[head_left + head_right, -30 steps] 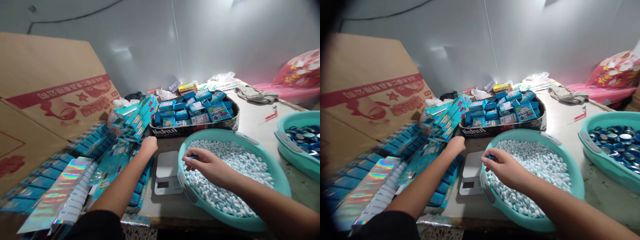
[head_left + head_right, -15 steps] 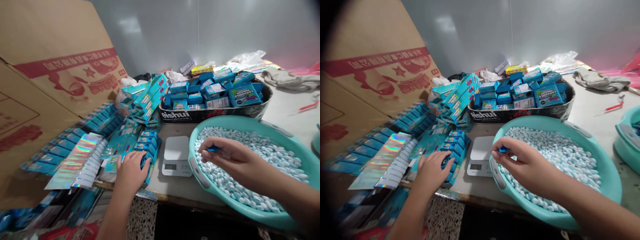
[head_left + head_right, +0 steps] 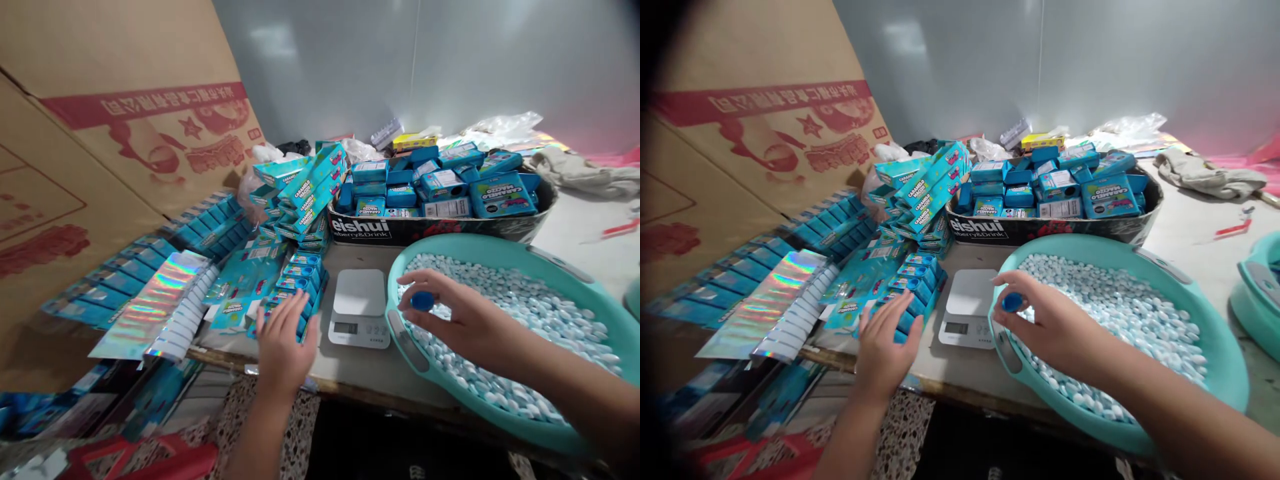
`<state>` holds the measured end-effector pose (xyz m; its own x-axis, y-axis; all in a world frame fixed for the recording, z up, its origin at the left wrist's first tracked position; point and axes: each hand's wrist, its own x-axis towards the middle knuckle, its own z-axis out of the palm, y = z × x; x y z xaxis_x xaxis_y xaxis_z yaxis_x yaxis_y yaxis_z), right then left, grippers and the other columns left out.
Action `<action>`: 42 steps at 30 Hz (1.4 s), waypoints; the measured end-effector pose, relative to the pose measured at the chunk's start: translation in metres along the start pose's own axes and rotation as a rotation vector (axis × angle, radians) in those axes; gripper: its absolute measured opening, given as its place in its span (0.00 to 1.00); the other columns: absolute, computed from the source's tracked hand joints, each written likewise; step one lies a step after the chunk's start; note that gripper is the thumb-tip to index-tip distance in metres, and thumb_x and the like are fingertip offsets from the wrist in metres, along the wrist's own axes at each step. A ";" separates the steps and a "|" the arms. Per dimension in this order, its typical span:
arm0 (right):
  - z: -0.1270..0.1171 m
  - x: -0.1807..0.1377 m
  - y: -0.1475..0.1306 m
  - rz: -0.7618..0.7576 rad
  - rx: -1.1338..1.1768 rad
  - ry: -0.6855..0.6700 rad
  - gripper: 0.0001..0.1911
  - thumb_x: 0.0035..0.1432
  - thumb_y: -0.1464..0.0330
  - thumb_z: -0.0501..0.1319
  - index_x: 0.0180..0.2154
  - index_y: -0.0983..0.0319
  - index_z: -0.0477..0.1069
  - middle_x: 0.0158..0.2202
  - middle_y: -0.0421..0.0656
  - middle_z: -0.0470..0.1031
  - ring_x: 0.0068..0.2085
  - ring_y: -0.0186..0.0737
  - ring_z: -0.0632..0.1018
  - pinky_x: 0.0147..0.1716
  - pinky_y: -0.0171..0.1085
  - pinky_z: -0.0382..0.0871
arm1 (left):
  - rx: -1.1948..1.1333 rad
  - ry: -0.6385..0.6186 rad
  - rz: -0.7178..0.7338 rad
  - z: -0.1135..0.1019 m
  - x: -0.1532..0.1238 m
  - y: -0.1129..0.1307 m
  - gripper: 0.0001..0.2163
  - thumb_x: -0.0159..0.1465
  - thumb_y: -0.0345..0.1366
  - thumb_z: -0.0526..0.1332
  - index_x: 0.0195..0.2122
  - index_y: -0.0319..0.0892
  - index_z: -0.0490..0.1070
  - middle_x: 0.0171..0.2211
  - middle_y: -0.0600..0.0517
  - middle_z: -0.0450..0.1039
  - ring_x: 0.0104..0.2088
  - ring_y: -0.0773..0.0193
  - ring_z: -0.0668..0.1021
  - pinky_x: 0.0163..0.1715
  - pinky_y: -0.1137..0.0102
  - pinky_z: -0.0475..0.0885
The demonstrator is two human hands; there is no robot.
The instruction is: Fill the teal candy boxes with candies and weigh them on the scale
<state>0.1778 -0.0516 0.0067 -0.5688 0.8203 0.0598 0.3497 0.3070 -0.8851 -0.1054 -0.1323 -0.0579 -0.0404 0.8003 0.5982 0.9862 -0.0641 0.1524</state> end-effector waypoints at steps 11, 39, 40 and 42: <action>0.008 -0.013 -0.007 -0.011 0.105 -0.312 0.31 0.67 0.59 0.60 0.67 0.52 0.51 0.57 0.47 0.73 0.57 0.49 0.73 0.54 0.44 0.70 | -0.441 0.139 0.380 0.000 0.019 0.086 0.06 0.69 0.33 0.55 0.40 0.42 0.72 0.34 0.51 0.77 0.37 0.64 0.77 0.49 0.63 0.71; -0.002 -0.001 0.000 -0.288 -0.509 -0.033 0.18 0.71 0.63 0.54 0.59 0.57 0.69 0.55 0.50 0.74 0.52 0.54 0.76 0.51 0.51 0.71 | 0.289 -0.215 0.094 -0.012 -0.002 -0.031 0.12 0.67 0.41 0.57 0.39 0.37 0.75 0.40 0.42 0.77 0.41 0.49 0.77 0.40 0.56 0.73; -0.016 -0.003 0.002 -0.302 -0.565 0.034 0.17 0.71 0.64 0.53 0.57 0.58 0.71 0.55 0.50 0.74 0.53 0.53 0.75 0.52 0.50 0.70 | 0.165 -0.176 0.062 -0.013 -0.006 -0.038 0.13 0.67 0.42 0.57 0.42 0.39 0.75 0.43 0.43 0.78 0.43 0.51 0.78 0.44 0.57 0.73; -0.054 -0.018 0.007 -0.239 -0.707 0.245 0.16 0.73 0.66 0.51 0.56 0.61 0.71 0.56 0.53 0.72 0.56 0.52 0.73 0.57 0.50 0.64 | -0.046 -0.059 -0.051 -0.013 -0.016 -0.052 0.12 0.68 0.42 0.57 0.46 0.42 0.74 0.48 0.46 0.77 0.46 0.55 0.79 0.48 0.60 0.74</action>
<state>0.2308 -0.0383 0.0239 -0.5362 0.7514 0.3846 0.6764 0.6551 -0.3367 -0.1577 -0.1500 -0.0649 -0.0792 0.8371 0.5412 0.9747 -0.0488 0.2181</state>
